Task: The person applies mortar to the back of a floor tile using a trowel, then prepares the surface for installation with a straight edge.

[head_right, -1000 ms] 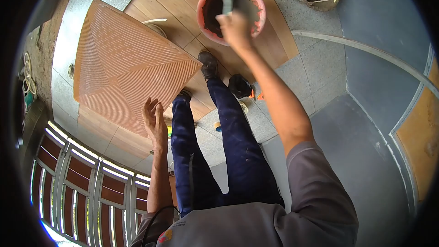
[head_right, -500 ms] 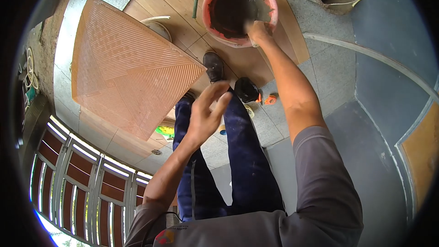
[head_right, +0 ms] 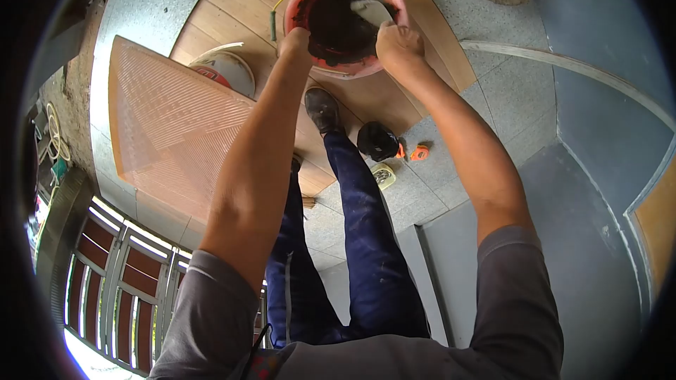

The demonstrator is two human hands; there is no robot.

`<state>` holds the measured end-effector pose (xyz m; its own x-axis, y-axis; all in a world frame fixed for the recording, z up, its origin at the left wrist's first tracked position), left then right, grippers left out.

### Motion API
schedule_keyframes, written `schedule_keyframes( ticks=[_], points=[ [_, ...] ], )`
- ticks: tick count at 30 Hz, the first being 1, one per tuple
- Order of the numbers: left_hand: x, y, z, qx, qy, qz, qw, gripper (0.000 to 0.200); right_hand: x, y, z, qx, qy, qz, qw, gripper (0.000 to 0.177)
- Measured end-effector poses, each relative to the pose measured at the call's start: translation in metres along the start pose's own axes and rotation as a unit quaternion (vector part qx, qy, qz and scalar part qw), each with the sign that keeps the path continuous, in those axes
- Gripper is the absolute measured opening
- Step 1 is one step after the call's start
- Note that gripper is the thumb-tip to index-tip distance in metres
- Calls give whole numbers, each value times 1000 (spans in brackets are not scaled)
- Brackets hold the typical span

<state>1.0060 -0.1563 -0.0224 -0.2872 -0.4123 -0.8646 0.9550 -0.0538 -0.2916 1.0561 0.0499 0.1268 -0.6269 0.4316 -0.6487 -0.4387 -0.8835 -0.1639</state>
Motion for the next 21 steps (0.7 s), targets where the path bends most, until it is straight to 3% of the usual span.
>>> schedule_keyframes(
  ticks=[3, 4, 6, 10, 13, 16, 19, 21],
  points=[
    [-49, -16, 12, -80, 3, 60, 995, 59, 15, 2, 1, -96, -77, 12, 992, 35],
    [-68, -21, 16, -14, -75, 4, 997, 53, 18, 9, 11, -135, -80, 6, 988, 35],
    [-84, -19, 22, 50, -42, -113, 991, 46, 34, 18, 12, -194, -126, 1, 973, 35],
    [-85, -24, 13, 131, 38, -282, 950, 34, 67, 0, -7, -153, -132, 31, 979, 32],
    [-91, -30, 10, 133, 77, -297, 942, 27, 76, -17, -25, 52, -37, -63, 996, 27],
    [-102, -38, 10, 176, 98, -327, 923, 24, 59, -25, -28, -48, 14, 89, 995, 24],
    [-100, -43, 2, 158, 156, -300, 928, 27, 34, -23, -33, -39, 52, 95, 993, 23],
    [-106, -45, -3, 183, 130, -364, 904, 32, 24, -20, -33, 0, 76, 81, 994, 24]
  ],
)
Point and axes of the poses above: each hand's wrist, its own x-axis towards the middle knuckle, its own z-axis out of the back of the hand, y = z × x, the point moved 2 cm from there along x, towards the middle knuckle, and after that the axes turned 7 degrees about -z, right-handed, at the moved point
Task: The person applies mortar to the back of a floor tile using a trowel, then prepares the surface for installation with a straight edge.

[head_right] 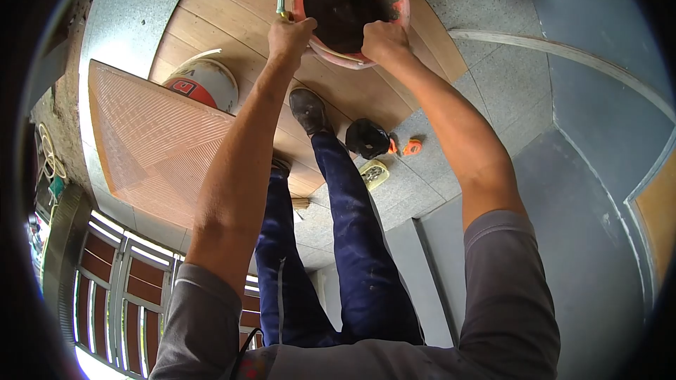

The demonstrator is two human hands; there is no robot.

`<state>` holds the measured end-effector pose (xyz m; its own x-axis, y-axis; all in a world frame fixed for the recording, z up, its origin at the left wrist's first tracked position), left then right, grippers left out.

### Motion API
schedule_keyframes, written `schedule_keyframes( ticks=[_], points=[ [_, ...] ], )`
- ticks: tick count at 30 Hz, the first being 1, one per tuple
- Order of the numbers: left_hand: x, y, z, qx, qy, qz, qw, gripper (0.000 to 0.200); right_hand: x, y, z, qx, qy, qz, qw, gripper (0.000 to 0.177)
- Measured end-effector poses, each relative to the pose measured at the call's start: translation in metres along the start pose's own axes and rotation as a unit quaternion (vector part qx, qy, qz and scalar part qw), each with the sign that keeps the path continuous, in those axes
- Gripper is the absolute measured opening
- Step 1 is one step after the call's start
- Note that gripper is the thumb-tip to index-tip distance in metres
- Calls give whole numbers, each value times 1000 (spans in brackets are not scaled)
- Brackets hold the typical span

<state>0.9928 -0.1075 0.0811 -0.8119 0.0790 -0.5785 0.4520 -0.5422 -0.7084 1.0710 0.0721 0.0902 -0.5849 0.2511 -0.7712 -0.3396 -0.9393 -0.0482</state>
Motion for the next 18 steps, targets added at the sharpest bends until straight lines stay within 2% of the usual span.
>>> schedule_keyframes(
  ticks=[1, 4, 7, 10, 11, 14, 18],
  points=[
    [-1, -5, -2, 24, -10, -30, 999, 35, -7, 2, 3, 18, 8, -2, 1000, 24],
    [7, -10, -9, 52, 11, -16, 998, 45, -6, 0, -2, 71, 14, 11, 997, 24],
    [14, -17, -5, 56, 137, 69, 987, 48, -21, 4, 18, 104, -13, 18, 994, 24],
    [17, -14, -10, -44, 177, 105, 978, 47, -46, 10, 55, 77, -45, 19, 996, 25],
    [18, -12, -13, -40, 183, 113, 976, 46, -48, 10, 59, 59, -55, 19, 997, 26],
    [17, -5, -18, -34, 184, 129, 974, 41, -33, 10, 46, -34, -200, 30, 979, 26],
    [14, 5, -10, -31, 166, 120, 978, 38, 3, -1, 36, -103, -313, 28, 944, 26]
  ],
)
Point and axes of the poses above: each hand's wrist, its own x-axis towards the middle knuckle, its own z-axis out of the back of the hand, y = z × x, the point moved 2 cm from there along x, towards the middle knuckle, and after that the axes turned 7 degrees about -z, right-handed, at the moved point
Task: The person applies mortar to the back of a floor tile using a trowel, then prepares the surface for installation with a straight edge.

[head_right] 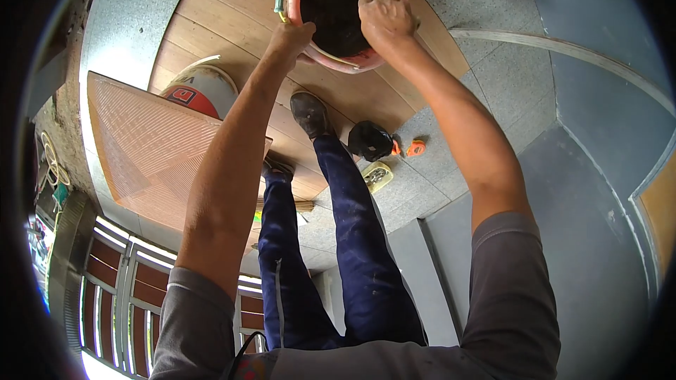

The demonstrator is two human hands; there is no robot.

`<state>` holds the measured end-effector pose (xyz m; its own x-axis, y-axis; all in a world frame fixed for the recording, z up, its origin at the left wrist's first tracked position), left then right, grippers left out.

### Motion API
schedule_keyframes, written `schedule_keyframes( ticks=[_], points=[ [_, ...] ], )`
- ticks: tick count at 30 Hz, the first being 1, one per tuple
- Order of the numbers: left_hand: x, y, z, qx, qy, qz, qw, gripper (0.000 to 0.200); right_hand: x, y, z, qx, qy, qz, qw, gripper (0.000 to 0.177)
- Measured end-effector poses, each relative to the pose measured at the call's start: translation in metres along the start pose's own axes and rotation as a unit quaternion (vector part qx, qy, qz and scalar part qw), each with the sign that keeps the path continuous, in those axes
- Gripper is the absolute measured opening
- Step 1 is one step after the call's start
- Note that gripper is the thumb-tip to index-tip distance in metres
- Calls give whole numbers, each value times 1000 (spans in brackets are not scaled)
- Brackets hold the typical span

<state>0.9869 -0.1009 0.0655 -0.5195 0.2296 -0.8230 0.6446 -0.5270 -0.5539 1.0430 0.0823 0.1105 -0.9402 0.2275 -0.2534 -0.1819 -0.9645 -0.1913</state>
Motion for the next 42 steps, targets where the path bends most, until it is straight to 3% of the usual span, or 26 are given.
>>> schedule_keyframes(
  ticks=[3, 8, 13, 16, 18, 24, 26, 35, 42],
  points=[
    [7, 3, 1, -26, -6, 5, 1000, 35, 23, -10, -30, -8, -26, 1, 1000, 25],
    [13, 1, -6, -32, -96, 5, 995, 31, 25, -16, -64, 9, 84, 23, 996, 23],
    [-13, -2, -9, -70, -156, -20, 985, 29, 2, -16, -38, 52, 224, 37, 972, 20],
    [-19, 15, -17, -48, -173, -44, 983, 26, -28, -26, -9, 72, 251, 22, 965, 22],
    [-35, 19, -15, -72, -152, -81, 982, 26, -50, -39, 12, 99, 269, -38, 957, 25],
    [-174, -58, -3, -103, -100, -108, 984, 29, -109, -74, 148, 38, 227, -150, 962, 31],
    [-211, -83, 2, -108, -126, -137, 977, 25, -115, -74, 200, 36, 202, -171, 964, 29],
    [-389, -164, 78, -152, -218, -165, 950, 18, -129, -24, 327, 257, 154, -65, 952, 29],
    [-463, -129, 175, -150, -340, -171, 912, 22, -138, 87, 359, 384, 192, 95, 898, 32]
  ],
)
Point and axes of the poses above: each hand's wrist, its own x-axis towards the middle knuckle, its own z-axis out of the back of the hand, y = z × x, the point moved 2 cm from there along x, towards the middle knuckle, and after that the axes turned 7 degrees about -z, right-handed, at the moved point
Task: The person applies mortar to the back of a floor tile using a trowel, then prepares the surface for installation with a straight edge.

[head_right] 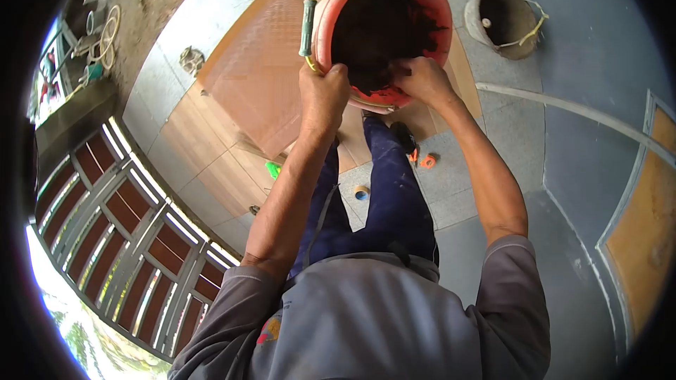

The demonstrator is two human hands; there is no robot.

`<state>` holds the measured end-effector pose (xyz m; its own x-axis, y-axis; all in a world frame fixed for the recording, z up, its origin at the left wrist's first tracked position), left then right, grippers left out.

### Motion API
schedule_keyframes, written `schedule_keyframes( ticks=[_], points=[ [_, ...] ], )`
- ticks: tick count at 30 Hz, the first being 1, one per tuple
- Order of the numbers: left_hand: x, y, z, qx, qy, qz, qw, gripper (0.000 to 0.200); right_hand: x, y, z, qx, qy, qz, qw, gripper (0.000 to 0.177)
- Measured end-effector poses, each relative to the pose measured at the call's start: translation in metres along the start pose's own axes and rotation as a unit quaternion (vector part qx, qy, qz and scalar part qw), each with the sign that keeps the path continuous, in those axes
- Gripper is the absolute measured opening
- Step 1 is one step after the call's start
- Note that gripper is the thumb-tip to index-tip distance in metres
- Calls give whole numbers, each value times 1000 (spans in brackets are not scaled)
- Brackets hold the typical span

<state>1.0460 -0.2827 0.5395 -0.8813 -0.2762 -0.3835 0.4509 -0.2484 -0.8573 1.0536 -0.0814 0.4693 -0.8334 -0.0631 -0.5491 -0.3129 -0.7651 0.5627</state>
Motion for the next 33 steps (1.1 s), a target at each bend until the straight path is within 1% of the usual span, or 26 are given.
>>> schedule_keyframes(
  ticks=[2, 4, 5, 8, 9, 13, 14, 16, 18, 20, 23, 24, 26, 27, 30, 31, 33],
  points=[
    [1, 4, 39, -18, -20, 6, 1000, 25, 4, 28, -27, 52, 46, 58, 996, 32],
    [0, 1, 80, -18, -49, 9, 999, 26, 7, 69, -47, 120, 122, 23, 985, 34],
    [1, 15, 98, -29, -56, -9, 998, 29, 6, 89, -56, 153, 161, 4, 975, 35],
    [1, 38, 158, -64, -93, -24, 993, 31, -4, 142, -82, 181, 251, -47, 950, 36],
    [0, 44, 178, -64, -112, -13, 991, 31, -7, 156, -92, 182, 266, -40, 946, 36],
    [-6, 67, 253, -123, -134, 51, 982, 31, -20, 206, -125, 177, 312, -14, 933, 37],
    [-8, 74, 270, -141, -147, 49, 978, 30, -24, 218, -132, 173, 321, -6, 931, 36],
    [-10, 98, 300, -179, -171, 42, 968, 28, -31, 234, -148, 175, 328, -15, 928, 39],
    [-16, 125, 333, -167, -190, 72, 965, 21, -38, 250, -155, 164, 328, -14, 930, 40],
    [-31, 132, 365, -192, -205, 90, 956, 19, -48, 263, -159, 146, 322, -4, 935, 41],
    [-47, 154, 410, -190, -237, 105, 947, 15, -61, 273, -162, 145, 295, -7, 944, 44],
    [-52, 154, 422, -192, -257, 93, 942, 14, -65, 275, -163, 145, 286, -9, 947, 45],
    [-55, 172, 439, -187, -296, 130, 928, 19, -67, 270, -160, 158, 256, -17, 954, 45],
    [-57, 176, 445, -191, -308, 114, 925, 24, -66, 266, -158, 164, 242, -21, 956, 45],
    [-62, 204, 465, -211, -328, 118, 913, 30, -55, 247, -161, 169, 196, -36, 965, 46],
    [-65, 199, 466, -208, -330, 130, 911, 34, -46, 239, -166, 174, 181, -49, 967, 44],
    [-70, 204, 471, -211, -343, 139, 905, 36, -30, 231, -179, 144, 133, -64, 979, 40]
  ],
)
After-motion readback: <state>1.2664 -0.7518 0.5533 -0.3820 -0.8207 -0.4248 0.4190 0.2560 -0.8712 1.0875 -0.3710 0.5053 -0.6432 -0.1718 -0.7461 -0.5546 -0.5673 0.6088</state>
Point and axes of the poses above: each hand's wrist, its own x-axis towards the middle knuckle, its own z-axis out of the back of the hand, y = z × x, the point moved 2 cm from there along x, towards the middle knuckle, and after that the axes turned 7 degrees about -z, right-handed, at the moved point
